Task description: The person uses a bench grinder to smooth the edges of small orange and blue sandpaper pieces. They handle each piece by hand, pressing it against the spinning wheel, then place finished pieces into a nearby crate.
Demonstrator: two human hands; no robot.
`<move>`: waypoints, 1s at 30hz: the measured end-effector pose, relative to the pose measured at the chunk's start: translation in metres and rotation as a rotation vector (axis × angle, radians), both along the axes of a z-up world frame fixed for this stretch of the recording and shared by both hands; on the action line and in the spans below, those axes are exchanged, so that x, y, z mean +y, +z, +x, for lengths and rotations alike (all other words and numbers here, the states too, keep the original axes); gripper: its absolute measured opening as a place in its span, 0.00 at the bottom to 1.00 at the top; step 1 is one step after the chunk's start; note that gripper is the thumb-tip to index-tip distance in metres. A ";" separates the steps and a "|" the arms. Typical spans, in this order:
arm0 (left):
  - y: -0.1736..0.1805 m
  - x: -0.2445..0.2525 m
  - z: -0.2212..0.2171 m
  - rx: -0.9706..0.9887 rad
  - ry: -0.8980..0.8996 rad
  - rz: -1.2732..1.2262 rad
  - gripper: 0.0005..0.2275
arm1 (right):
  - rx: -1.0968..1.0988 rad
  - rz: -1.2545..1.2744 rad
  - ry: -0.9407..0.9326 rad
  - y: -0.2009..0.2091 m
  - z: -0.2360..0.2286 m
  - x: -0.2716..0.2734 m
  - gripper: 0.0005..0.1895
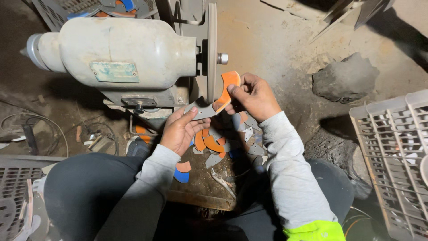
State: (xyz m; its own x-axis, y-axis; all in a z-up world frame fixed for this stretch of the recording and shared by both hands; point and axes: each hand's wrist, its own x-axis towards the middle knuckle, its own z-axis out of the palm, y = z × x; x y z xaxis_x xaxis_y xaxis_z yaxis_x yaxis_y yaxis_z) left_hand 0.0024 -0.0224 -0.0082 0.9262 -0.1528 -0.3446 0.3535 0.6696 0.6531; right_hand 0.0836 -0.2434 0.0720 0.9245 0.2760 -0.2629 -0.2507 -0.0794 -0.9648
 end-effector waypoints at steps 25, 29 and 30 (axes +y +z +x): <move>-0.006 0.012 0.001 0.007 0.003 -0.011 0.16 | -0.096 -0.086 0.009 -0.008 -0.001 0.011 0.08; -0.001 0.027 -0.007 0.029 -0.011 0.031 0.16 | 0.042 0.026 0.013 -0.014 -0.014 0.017 0.08; 0.003 0.030 -0.009 0.038 -0.015 0.045 0.16 | 0.116 0.090 0.014 -0.015 -0.019 0.016 0.09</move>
State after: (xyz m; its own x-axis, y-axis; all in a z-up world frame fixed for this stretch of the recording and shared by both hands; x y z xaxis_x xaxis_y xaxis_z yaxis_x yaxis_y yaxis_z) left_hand -0.0067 0.0075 -0.0053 0.9099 -0.1505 -0.3866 0.3889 0.6343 0.6682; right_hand 0.0649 -0.2273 0.0569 0.8855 0.3156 -0.3410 -0.3600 0.0018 -0.9330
